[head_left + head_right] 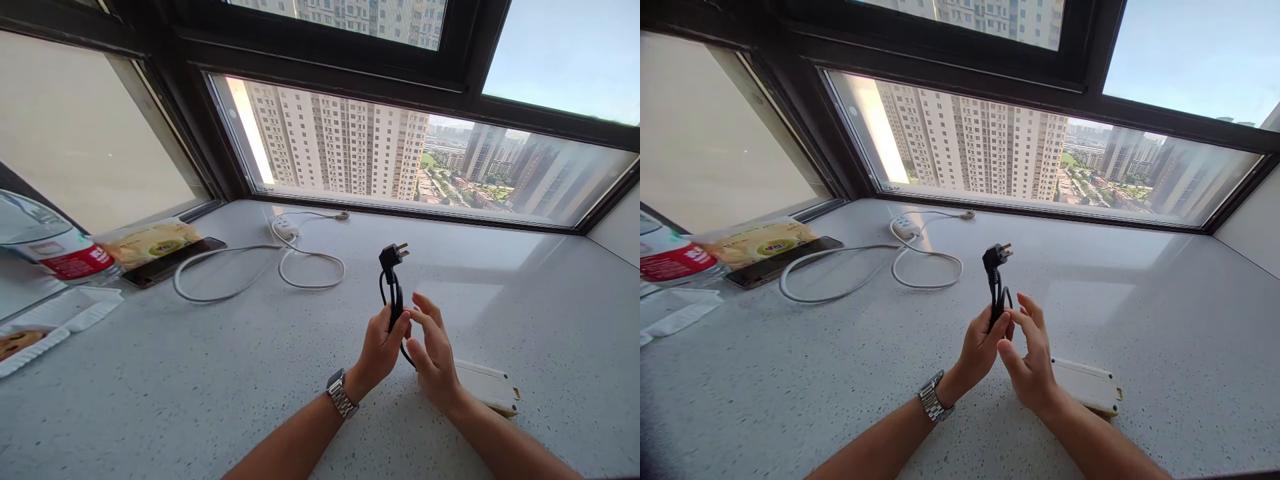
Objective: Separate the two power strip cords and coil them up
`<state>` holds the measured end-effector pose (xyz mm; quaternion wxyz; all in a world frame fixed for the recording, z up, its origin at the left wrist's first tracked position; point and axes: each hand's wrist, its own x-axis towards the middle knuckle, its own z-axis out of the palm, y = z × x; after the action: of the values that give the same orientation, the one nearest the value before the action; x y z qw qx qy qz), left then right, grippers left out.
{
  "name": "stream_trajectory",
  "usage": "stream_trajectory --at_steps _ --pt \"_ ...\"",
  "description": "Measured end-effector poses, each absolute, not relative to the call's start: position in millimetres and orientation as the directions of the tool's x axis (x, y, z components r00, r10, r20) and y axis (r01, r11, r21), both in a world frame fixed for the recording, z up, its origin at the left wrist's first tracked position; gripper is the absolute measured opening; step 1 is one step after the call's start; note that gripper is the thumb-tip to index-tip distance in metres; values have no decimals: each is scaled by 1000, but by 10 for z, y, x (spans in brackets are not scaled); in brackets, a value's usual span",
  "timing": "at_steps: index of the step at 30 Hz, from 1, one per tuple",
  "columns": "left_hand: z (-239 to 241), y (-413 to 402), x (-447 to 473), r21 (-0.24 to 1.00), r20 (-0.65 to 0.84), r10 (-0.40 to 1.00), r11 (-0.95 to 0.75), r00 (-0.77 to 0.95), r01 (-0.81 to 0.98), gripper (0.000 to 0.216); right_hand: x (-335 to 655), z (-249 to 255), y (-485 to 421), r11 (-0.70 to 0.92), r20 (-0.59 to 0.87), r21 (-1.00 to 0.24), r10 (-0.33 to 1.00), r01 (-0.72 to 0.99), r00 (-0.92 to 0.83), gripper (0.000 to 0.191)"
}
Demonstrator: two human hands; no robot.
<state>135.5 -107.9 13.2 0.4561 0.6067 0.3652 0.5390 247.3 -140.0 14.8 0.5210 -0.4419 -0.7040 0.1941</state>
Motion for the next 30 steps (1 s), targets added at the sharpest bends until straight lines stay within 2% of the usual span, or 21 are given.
stream_trajectory --at_steps 5,9,13,16,21,23,26,30 --pt "26 -1081 1353 958 287 942 -279 171 -70 36 2737 301 -1462 534 495 -637 836 556 -236 53" --pt "23 -1038 1298 963 266 956 -259 126 -69 43 3127 379 -1747 408 280 -513 911 755 -302 54" --pt "38 -945 1318 966 206 976 -193 64 -172 49 3445 341 -2032 448 63 -317 889 836 -453 75" --pt "28 -842 1438 941 155 986 -129 63 -312 50 3487 261 -2094 429 6 -252 897 867 -442 77" --pt "40 -658 1676 896 23 986 52 164 -440 49 3449 232 -2051 348 -20 -232 932 908 -362 73" --pt "74 -590 1729 892 -95 958 202 269 -404 49 3524 295 -2031 373 17 -199 926 906 -377 68" --pt "176 -491 1757 877 -326 823 447 465 -175 47 3740 453 -1951 506 140 -83 859 858 -493 63" --pt "359 -363 1760 838 -467 575 530 672 129 46 3985 655 -1687 666 191 31 728 745 -659 59"
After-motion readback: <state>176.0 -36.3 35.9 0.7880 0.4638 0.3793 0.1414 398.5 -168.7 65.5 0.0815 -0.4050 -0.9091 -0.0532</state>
